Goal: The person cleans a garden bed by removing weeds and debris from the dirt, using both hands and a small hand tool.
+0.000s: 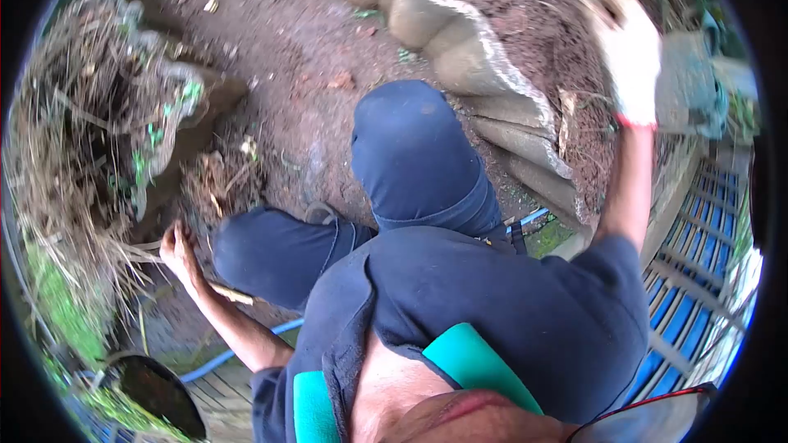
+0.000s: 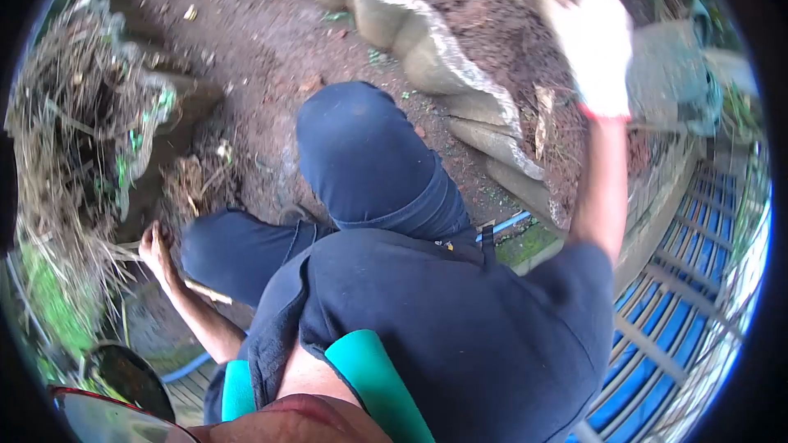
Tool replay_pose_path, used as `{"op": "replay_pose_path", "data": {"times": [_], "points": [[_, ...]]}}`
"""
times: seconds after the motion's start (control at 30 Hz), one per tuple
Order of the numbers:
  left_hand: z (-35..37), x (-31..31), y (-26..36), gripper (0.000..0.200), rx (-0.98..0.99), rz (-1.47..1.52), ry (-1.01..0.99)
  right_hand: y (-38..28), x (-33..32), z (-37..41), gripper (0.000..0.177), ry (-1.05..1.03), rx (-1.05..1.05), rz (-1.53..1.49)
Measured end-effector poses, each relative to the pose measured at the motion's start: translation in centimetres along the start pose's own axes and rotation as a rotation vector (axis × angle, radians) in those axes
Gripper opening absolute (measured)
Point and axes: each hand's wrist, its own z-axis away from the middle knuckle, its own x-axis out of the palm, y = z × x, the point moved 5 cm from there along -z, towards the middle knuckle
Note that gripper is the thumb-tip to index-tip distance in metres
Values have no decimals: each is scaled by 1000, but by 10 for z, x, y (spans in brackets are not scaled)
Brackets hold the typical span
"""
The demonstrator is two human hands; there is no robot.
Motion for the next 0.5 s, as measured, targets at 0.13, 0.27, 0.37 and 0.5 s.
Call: {"op": "replay_pose_path", "data": {"times": [0.13, 0.27, 0.37, 0.5], "points": [[30, 6, -8, 32, 12, -267, 3, 60, 6, 121, 33, -32, 205, 469], [42, 26, -31, 32, 247, -646, 27, 68, 47, 171, 49, -1292, 469, 615], [51, 40, -55, 34, 150, -492, 90, -39, 8, 41, 48, -555, 170, 201], [60, 41, -79, 48, 135, -445, 394, -217, 51, -54, 35, -357, -413, -217]]}}
